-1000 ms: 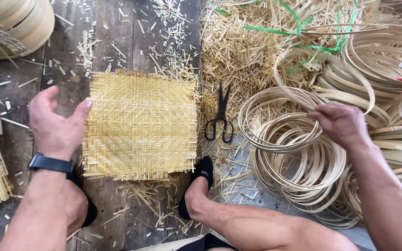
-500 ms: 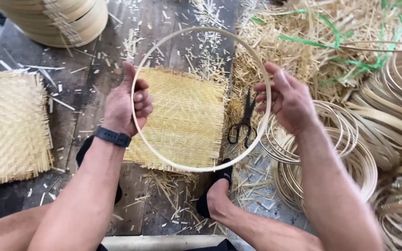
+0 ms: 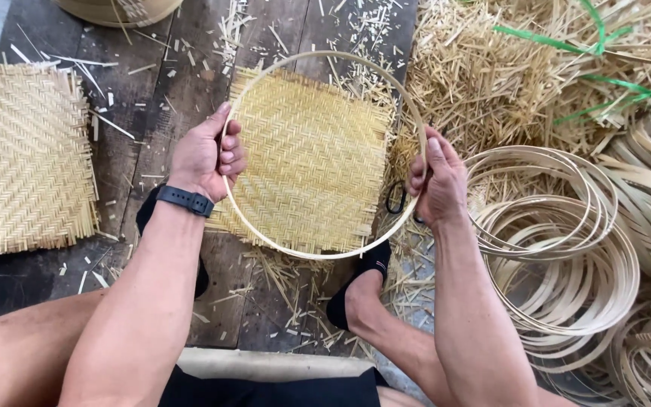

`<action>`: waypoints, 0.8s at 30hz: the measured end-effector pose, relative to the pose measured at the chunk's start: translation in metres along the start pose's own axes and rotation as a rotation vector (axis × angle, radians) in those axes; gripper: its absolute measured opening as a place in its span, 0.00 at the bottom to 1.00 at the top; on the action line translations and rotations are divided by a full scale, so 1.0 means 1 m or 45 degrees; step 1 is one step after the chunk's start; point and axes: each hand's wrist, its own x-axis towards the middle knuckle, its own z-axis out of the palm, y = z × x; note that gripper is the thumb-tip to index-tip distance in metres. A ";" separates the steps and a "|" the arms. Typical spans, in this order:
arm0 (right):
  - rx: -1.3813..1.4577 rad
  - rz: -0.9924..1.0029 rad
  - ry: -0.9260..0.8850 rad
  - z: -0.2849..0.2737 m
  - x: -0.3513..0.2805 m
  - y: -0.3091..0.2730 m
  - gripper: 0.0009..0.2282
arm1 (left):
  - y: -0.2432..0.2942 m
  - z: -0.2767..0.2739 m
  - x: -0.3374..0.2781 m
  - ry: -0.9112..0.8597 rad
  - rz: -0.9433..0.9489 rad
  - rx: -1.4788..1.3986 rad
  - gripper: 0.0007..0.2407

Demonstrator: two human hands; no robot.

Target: Constructing bamboo steamer lids by weaving strips and trimming them to fit a circular frame.

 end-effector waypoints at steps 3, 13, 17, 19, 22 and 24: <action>-0.012 0.200 0.094 0.005 0.005 0.011 0.14 | 0.002 -0.003 -0.004 0.108 -0.030 0.122 0.15; 0.204 0.365 0.163 0.005 0.013 0.041 0.15 | -0.001 -0.014 0.011 0.221 0.006 0.149 0.14; -0.478 0.261 0.297 0.019 0.021 0.057 0.07 | -0.014 -0.033 0.034 0.363 0.223 0.297 0.07; -0.928 0.139 0.365 0.004 0.030 0.090 0.11 | -0.027 -0.062 0.053 0.552 0.617 0.943 0.05; -1.189 0.040 0.402 0.008 0.031 0.105 0.10 | -0.028 -0.092 0.069 0.598 0.817 1.718 0.08; -1.212 0.070 0.428 0.014 0.028 0.105 0.09 | -0.029 -0.098 0.072 0.572 0.808 1.898 0.09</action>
